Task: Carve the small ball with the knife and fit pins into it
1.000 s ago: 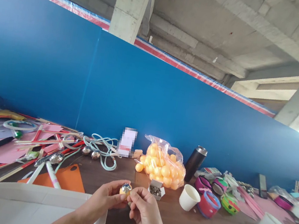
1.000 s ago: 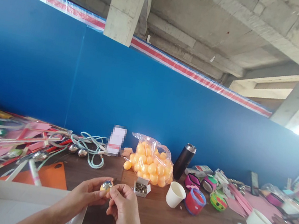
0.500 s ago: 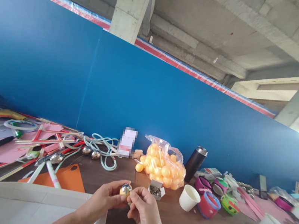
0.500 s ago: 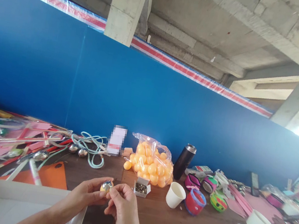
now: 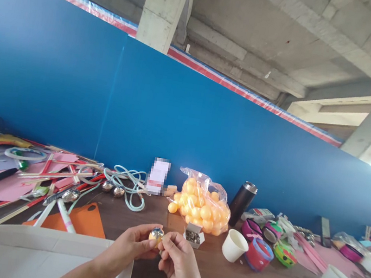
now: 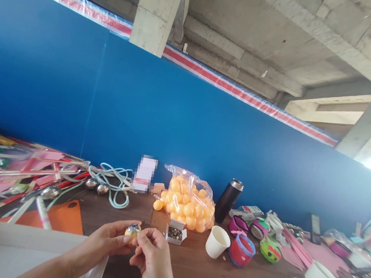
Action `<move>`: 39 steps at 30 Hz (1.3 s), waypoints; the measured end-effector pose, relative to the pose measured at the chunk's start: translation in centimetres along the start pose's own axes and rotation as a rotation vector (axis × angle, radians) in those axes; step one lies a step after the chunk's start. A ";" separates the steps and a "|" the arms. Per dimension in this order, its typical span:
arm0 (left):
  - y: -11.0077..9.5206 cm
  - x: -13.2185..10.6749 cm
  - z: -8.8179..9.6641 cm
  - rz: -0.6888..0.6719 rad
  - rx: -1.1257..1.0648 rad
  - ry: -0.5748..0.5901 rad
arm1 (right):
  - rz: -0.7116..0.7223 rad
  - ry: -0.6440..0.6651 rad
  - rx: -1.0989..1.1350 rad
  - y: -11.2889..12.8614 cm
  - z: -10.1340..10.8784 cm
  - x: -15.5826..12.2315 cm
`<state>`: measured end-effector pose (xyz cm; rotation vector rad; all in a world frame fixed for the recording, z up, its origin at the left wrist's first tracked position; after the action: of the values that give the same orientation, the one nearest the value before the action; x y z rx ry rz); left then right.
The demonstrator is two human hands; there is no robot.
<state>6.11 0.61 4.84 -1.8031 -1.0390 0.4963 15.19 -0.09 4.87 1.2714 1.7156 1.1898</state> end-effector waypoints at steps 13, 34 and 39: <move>-0.3 -0.1 -0.3 -0.017 -0.078 0.014 | 0.021 0.092 0.102 0.0 -0.7 0.1; -1.4 -0.1 -0.9 -0.106 -0.125 0.129 | 0.135 0.116 -0.107 1.9 -1.3 -0.4; -1.4 -0.2 -0.7 -0.104 -0.095 0.117 | 0.151 0.130 -0.137 2.0 -1.4 -0.4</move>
<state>5.89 0.35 6.42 -1.8278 -1.0843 0.2792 14.73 -0.61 7.22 1.2820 1.6197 1.4809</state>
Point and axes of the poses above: each hand's wrist, its own x-axis towards the middle knuckle, its own z-axis out of the back of the hand, y = z × x, the point moved 10 cm from there along x, towards the middle knuckle, and after that the axes turned 9 degrees about y, right-handed, at the moved point
